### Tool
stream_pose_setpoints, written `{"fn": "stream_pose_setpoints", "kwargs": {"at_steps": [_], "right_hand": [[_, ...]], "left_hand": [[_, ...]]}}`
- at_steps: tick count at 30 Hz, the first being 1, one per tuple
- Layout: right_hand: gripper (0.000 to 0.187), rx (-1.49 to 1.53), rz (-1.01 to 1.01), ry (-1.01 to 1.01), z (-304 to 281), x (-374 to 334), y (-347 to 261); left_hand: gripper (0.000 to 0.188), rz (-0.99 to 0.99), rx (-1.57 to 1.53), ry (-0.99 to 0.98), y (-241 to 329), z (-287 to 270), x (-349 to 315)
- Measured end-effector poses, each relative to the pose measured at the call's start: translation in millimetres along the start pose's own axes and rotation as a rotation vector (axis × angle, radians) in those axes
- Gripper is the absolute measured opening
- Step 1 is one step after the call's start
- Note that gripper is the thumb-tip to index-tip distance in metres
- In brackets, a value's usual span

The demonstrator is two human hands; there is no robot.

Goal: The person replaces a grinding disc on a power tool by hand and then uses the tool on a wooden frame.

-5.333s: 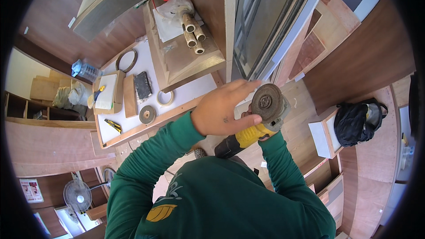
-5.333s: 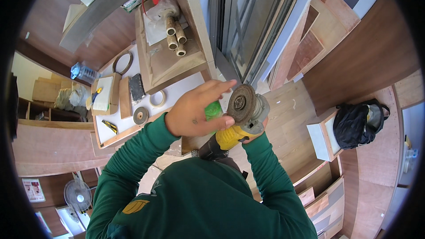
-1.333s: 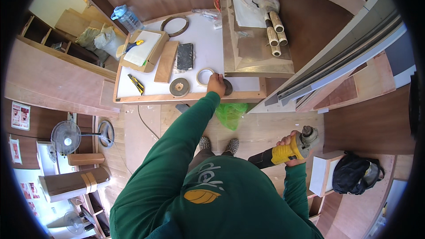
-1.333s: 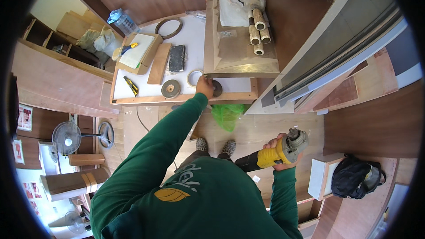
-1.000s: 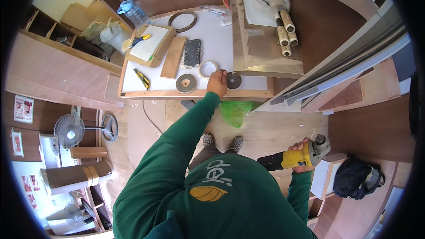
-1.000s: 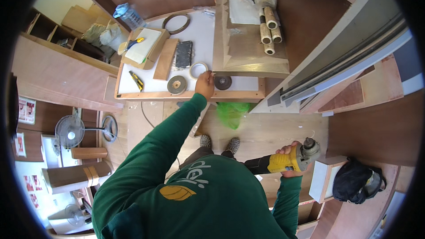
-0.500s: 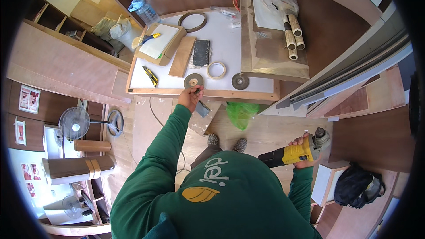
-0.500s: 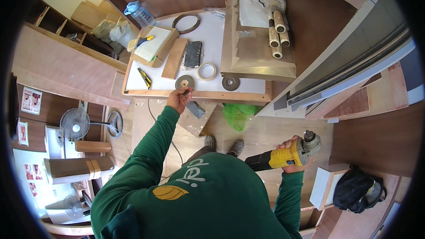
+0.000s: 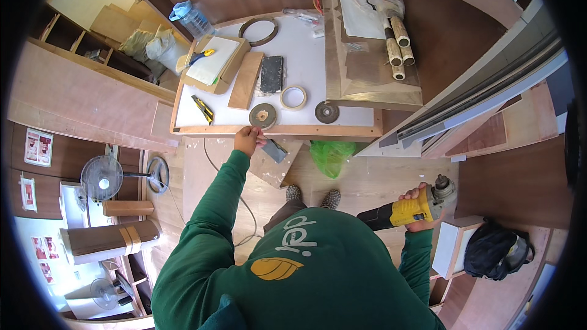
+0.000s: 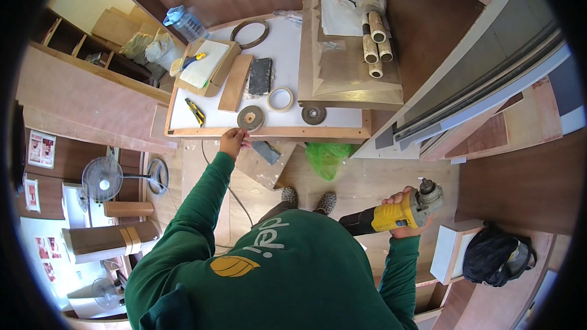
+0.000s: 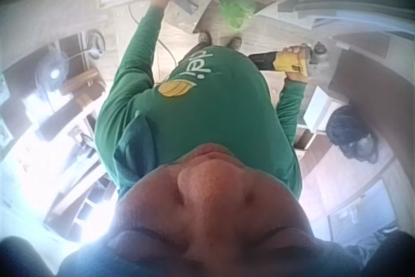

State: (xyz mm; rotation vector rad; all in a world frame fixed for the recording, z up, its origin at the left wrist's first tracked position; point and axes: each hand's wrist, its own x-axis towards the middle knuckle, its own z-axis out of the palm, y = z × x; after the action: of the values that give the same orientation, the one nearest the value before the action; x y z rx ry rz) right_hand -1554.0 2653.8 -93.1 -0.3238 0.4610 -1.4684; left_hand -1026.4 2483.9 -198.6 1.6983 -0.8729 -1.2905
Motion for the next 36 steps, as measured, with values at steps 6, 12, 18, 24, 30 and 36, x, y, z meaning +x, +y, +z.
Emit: {"fn": "stream_pose_setpoints", "kwargs": {"at_steps": [6, 12, 18, 24, 30, 36], "right_hand": [[0.069, 0.006, -0.036, 0.018, -2.9, -7.5, 0.9], [0.069, 0.013, -0.084, 0.058, 7.7, -14.3, 7.5], [0.069, 0.005, -0.205, 0.138, 32.4, -31.1, 18.3], [0.071, 0.014, -0.402, 0.131, 77.0, -53.6, 37.1], [0.063, -0.073, -0.585, 0.188, 122.0, -102.6, 75.5], [0.052, -0.128, -0.643, 0.230, 155.0, -145.2, 117.9]], "left_hand": [[0.018, -0.190, -0.080, -0.042, 4.3, -5.8, -14.2], [0.028, -0.007, 0.054, -0.059, -0.4, -29.3, 19.9], [0.048, 0.609, 1.129, -0.082, 42.7, -8.6, 22.3], [0.051, 0.767, 1.323, -0.260, 30.0, -32.5, 44.6], [0.052, 0.910, 1.340, -0.363, 41.4, -47.2, 48.7], [0.048, 0.990, 1.283, -0.341, 41.8, -48.4, 53.2]]}}
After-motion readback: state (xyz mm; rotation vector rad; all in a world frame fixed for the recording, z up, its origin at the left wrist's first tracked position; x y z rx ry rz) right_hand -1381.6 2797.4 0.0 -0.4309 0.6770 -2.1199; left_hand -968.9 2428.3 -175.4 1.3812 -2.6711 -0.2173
